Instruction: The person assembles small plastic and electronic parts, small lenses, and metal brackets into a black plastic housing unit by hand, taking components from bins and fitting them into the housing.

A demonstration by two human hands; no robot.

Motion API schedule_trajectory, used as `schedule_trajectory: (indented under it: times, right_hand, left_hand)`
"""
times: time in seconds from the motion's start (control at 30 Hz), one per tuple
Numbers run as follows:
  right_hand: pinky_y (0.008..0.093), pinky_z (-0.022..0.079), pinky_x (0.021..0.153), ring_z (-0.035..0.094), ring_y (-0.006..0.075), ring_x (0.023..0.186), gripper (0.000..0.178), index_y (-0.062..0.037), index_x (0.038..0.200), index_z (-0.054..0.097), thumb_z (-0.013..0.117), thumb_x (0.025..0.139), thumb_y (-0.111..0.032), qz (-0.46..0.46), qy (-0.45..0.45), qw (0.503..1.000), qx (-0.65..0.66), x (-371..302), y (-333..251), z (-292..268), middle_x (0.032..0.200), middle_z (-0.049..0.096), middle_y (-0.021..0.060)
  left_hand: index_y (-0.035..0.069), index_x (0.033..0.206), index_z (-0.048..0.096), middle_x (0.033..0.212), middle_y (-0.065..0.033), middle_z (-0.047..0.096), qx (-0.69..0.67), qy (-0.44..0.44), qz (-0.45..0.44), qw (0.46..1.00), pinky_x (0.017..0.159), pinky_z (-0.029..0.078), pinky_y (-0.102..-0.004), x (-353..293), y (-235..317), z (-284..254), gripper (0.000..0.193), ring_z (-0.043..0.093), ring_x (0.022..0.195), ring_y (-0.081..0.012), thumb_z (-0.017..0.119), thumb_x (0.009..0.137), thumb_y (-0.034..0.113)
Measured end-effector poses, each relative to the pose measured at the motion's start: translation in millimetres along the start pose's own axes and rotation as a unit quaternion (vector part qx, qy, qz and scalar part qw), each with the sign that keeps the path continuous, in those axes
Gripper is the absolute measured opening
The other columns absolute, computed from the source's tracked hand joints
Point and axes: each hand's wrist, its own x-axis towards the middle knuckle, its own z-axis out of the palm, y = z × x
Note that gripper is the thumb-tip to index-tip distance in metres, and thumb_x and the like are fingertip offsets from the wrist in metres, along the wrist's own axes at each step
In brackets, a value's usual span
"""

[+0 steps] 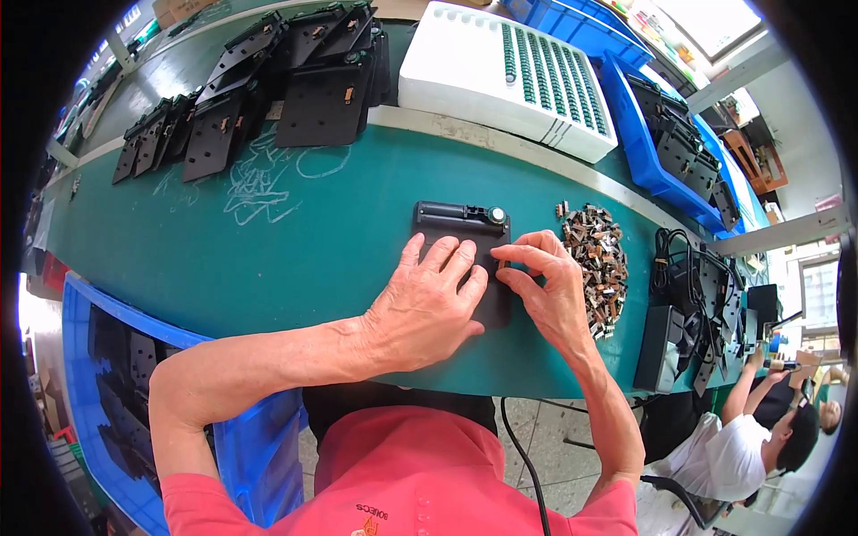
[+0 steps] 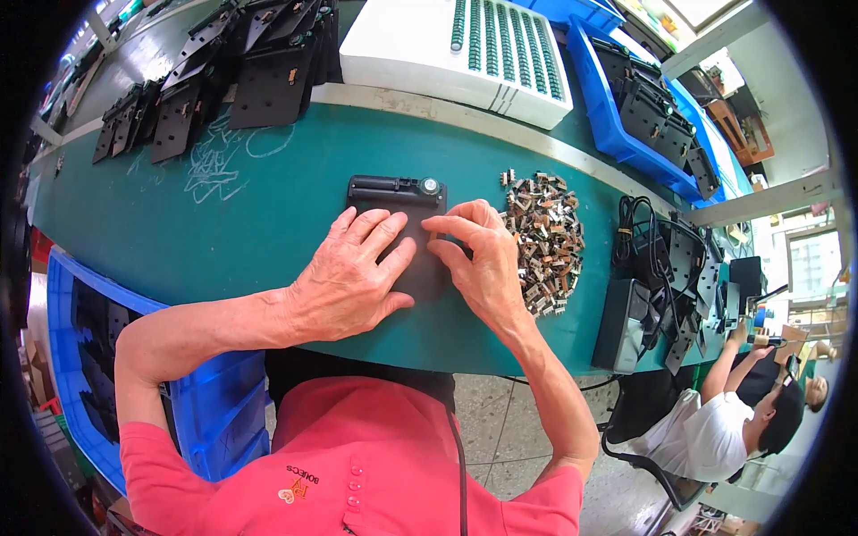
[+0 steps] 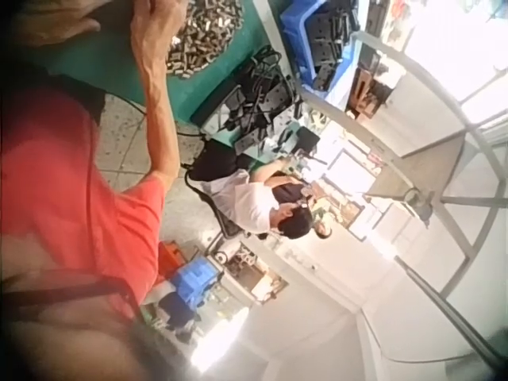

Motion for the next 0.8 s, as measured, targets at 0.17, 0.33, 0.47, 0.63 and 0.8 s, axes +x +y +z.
schedule_trajectory:
  times: [0.17, 0.33, 0.47, 0.63, 0.8]
  right_hand:
    - [0.0309, 0.050, 0.078, 0.060, 0.0192, 0.094, 0.028, -0.0079, 0.105, 0.075, 0.073, 0.078, 0.000, 0.011, -0.014, 1.000, -0.010, 1.1, -1.9, 0.5, 0.099, 0.061, 0.0067]
    - [0.0356, 0.049, 0.082, 0.061, 0.0250, 0.095, 0.027, -0.0075, 0.103, 0.074, 0.073, 0.077, -0.004, 0.015, -0.019, 1.000, -0.002, 0.8, -4.2, 0.0, 0.097, 0.062, 0.0097]
    - [0.0354, 0.050, 0.082, 0.061, 0.0247, 0.096, 0.028, -0.0078, 0.104, 0.074, 0.074, 0.076, -0.003, 0.020, -0.015, 1.000, -0.003, -0.3, -7.2, -1.1, 0.099, 0.063, 0.0094]
    - [0.0342, 0.051, 0.081, 0.062, 0.0241, 0.095, 0.028, -0.0075, 0.103, 0.073, 0.074, 0.076, -0.002, 0.018, -0.002, 1.000, 0.008, -2.3, -3.7, -2.6, 0.101, 0.063, 0.0088]
    - [0.0345, 0.052, 0.081, 0.063, 0.0242, 0.095, 0.027, -0.0071, 0.102, 0.073, 0.074, 0.076, -0.001, 0.019, -0.008, 1.000, 0.008, -3.0, -4.5, -3.9, 0.101, 0.063, 0.0091]
  left_hand:
    - [-0.003, 0.121, 0.057, 0.131, -0.0247, 0.050, 0.010, -0.002, 0.002, 1.000, 0.104, 0.037, -0.0544, -0.7, -0.5, 0.5, 0.064, 0.047, 0.123, -0.0381, 0.078, 0.076, 0.036]
    - [-0.003, 0.121, 0.057, 0.131, -0.0247, 0.051, 0.014, 0.003, 0.005, 1.000, 0.104, 0.038, -0.0544, -1.5, -0.7, 0.7, 0.064, 0.047, 0.123, -0.0380, 0.078, 0.076, 0.037]
    - [-0.003, 0.121, 0.058, 0.131, -0.0245, 0.051, 0.014, 0.004, 0.006, 1.000, 0.104, 0.038, -0.0542, -1.1, -1.0, 1.1, 0.063, 0.047, 0.123, -0.0378, 0.078, 0.076, 0.036]
    - [-0.003, 0.120, 0.058, 0.130, -0.0244, 0.051, 0.004, 0.000, 0.007, 1.000, 0.104, 0.038, -0.0541, -0.5, -2.2, -0.4, 0.064, 0.047, 0.123, -0.0379, 0.079, 0.074, 0.035]
    - [-0.004, 0.119, 0.059, 0.129, -0.0243, 0.052, -0.006, 0.006, 0.008, 1.000, 0.104, 0.038, -0.0540, -0.7, -2.2, 0.1, 0.063, 0.047, 0.122, -0.0381, 0.080, 0.073, 0.034]
